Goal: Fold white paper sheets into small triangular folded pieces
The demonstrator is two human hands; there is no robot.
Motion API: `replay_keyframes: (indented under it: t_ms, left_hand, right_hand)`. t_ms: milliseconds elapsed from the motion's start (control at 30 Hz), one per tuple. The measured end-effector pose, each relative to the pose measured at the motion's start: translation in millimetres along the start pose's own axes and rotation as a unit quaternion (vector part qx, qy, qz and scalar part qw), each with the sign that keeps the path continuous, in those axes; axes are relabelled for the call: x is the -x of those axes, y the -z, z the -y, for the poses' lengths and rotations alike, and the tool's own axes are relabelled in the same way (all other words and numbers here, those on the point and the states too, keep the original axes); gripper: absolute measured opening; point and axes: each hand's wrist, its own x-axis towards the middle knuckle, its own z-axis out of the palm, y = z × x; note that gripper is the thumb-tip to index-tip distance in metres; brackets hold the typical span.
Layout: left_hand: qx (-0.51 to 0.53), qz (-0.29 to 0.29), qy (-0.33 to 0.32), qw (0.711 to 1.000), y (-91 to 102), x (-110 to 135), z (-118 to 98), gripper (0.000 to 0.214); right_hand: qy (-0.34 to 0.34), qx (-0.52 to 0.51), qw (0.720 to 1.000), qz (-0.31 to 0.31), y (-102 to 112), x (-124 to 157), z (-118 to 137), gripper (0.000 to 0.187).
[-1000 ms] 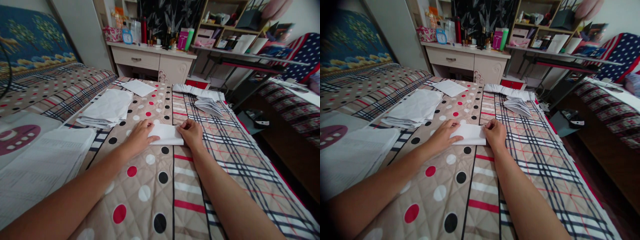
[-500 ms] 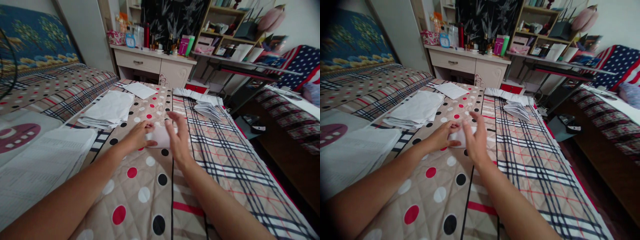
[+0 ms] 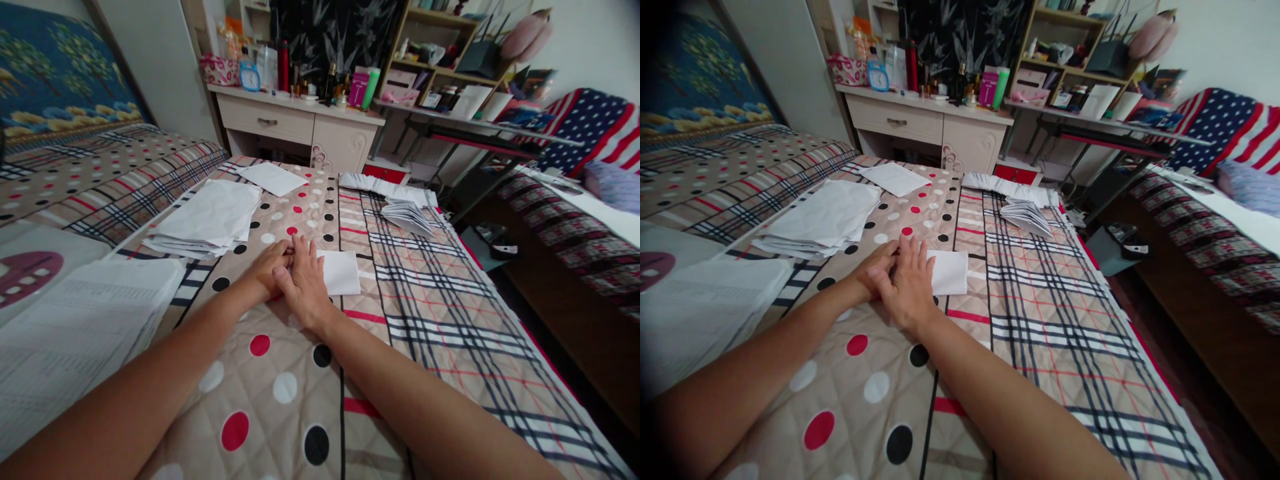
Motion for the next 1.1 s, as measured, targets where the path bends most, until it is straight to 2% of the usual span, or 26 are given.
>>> replay_keyframes:
  t_ms: [100,267,400,467,567,633,667,733,800,833,933,1100]
  left_hand:
    - [-0.005,0.019,-0.024,1.000,3.1,1.8,1.6,0.036]
    - [0.013,0.015,-0.033,0.999,2.6,3.0,3.8,0.061]
    - [0.000,0.022,-0.007,1.000,7.4,2.6,2.0,0.069]
    - [-0.017,0.036,0.000,0.999,14.2,2.2,-4.3,0.069]
    - [-0.086,0.053,0.012,0.995,23.4,4.0,-32.4,0.055]
    - [-0.144,0.049,0.023,0.988,21.9,7.8,-64.1,0.033]
    - [-0.147,0.062,0.001,0.987,17.7,10.5,-81.4,0.032]
    - [-0.113,0.105,-0.046,0.987,4.0,16.4,-112.4,0.049]
    - [-0.103,0.131,-0.021,0.986,-10.9,22.4,-131.2,0.074]
    - [-0.104,0.133,-0.012,0.986,-16.3,25.4,-134.8,0.080]
    - [-0.102,0.141,-0.018,0.985,-17.4,35.3,-126.0,0.095]
    - [-0.135,0.161,-0.001,0.978,12.4,55.5,-88.7,0.099]
  right_hand:
    - [0.009,0.052,0.998,0.030,6.9,3.7,-3.2,0.088]
    - [-0.002,0.167,0.985,0.052,28.1,15.0,-23.9,0.090]
    - [-0.006,0.286,0.957,0.049,52.3,27.4,-48.9,0.081]
    - [-0.015,0.337,0.941,0.032,62.1,32.6,-59.9,0.070]
    - [-0.019,0.373,0.928,0.006,68.8,36.8,-70.6,0.062]
    - [-0.016,0.381,0.924,-0.006,68.6,37.7,-74.2,0.062]
    - [-0.012,0.384,0.923,-0.009,67.9,37.9,-75.5,0.062]
    - [0.000,0.388,0.922,-0.012,66.5,38.0,-77.6,0.062]
    - [0.010,0.391,0.920,-0.015,65.8,38.0,-79.3,0.062]
    - [0.013,0.391,0.920,-0.017,65.8,37.9,-79.8,0.061]
    - [0.005,0.384,0.923,-0.023,65.7,37.5,-79.3,0.060]
    - [0.003,0.373,0.928,-0.021,65.7,38.5,-77.7,0.060]
